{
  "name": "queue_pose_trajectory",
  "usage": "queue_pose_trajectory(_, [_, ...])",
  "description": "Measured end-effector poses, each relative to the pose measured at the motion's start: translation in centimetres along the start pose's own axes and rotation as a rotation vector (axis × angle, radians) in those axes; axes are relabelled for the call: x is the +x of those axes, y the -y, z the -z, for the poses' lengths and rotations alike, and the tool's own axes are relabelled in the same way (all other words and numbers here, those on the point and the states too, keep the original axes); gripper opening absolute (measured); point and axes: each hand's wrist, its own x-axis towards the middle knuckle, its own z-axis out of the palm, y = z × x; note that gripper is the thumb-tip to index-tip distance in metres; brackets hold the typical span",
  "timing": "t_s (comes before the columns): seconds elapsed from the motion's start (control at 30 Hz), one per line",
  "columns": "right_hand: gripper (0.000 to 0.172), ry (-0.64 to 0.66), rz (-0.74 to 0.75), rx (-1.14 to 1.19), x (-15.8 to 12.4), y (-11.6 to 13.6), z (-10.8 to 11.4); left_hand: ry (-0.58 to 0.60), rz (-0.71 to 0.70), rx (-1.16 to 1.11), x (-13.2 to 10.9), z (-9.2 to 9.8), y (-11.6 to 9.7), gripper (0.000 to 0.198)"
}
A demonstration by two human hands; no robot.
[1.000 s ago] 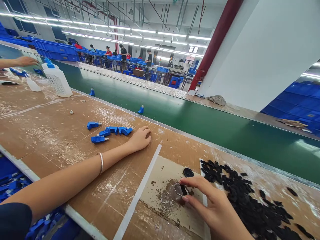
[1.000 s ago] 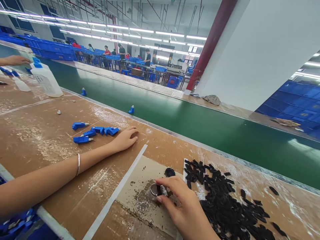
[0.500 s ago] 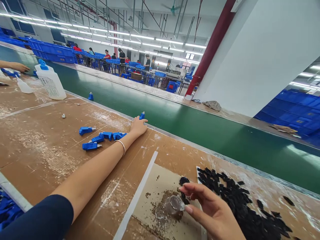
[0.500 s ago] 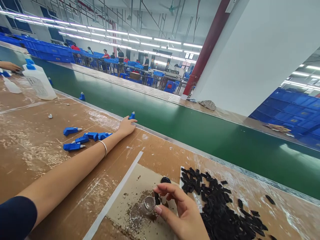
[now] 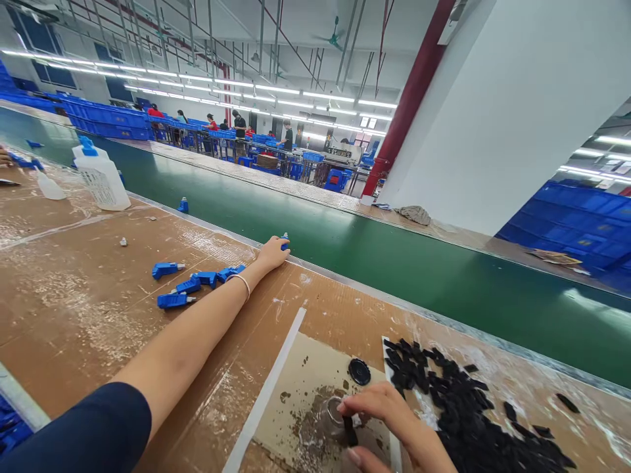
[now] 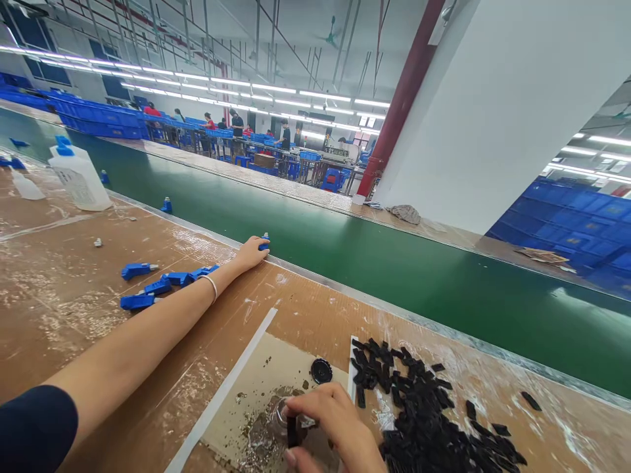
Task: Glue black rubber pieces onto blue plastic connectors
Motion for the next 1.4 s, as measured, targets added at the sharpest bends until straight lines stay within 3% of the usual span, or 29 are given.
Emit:
queue_pose_trajectory(0.13, [0.032,-0.118,-0.123,0.079,-0.1,-0.1,0.0,-0.055,-0.065,-0.177,-2.3,0.9,-1.6,0.015])
queue_pose_trajectory(0.27, [0.029,-0.222,-0.276,0.149,-0.1,-0.9,0.0,-0.008,-0.095,-0.379,-7.4,1.3,-4.5,0.008])
queue_pose_trajectory(0.37, [0.032,-0.296,-0.306,0.234,-0.1,-0.8,0.1,0.161,-0.068,-0.628,-12.7,2.1,-7.2,0.022])
queue_pose_trajectory(0.47, [0.034,-0.326,-0.285,0.323,-0.1,0.1,0.1,0.484,0.081,-1.120,-17.5,3.5,-9.5,0.042])
queue_pose_trajectory(0.53, [0.034,-0.317,-0.275,0.387,-0.2,0.6,0.1,0.563,0.066,-1.187,-19.6,4.2,-10.4,0.050])
queue_pose_trajectory(0.6, [0.034,-0.319,-0.284,0.463,-0.2,0.9,0.0,0.482,-0.142,-1.004,-20.7,4.7,-10.7,0.045])
queue_pose_trajectory(0.77, [0.036,-0.388,-0.363,0.734,0.0,1.5,-0.3,-0.001,-1.194,-0.319,-21.1,5.7,-10.6,0.029])
queue_pose_trajectory(0.83, [0.037,-0.410,-0.390,0.835,0.1,1.8,-0.5,-0.131,-1.445,-0.177,-21.1,6.3,-10.9,0.022])
queue_pose_trajectory(0.9, [0.035,-0.418,-0.406,0.909,0.3,2.3,-0.7,-0.211,-1.549,-0.117,-21.2,6.7,-11.3,0.016])
queue_pose_trajectory(1.03, [0.029,-0.408,-0.391,0.930,0.4,3.2,-1.1,-0.304,-1.625,-0.142,-21.5,6.8,-12.2,0.010])
queue_pose_trajectory(1.4, [0.021,-0.281,-0.248,0.836,0.1,2.7,-1.2,-0.361,-1.614,-0.259,-22.2,6.5,-12.7,0.008])
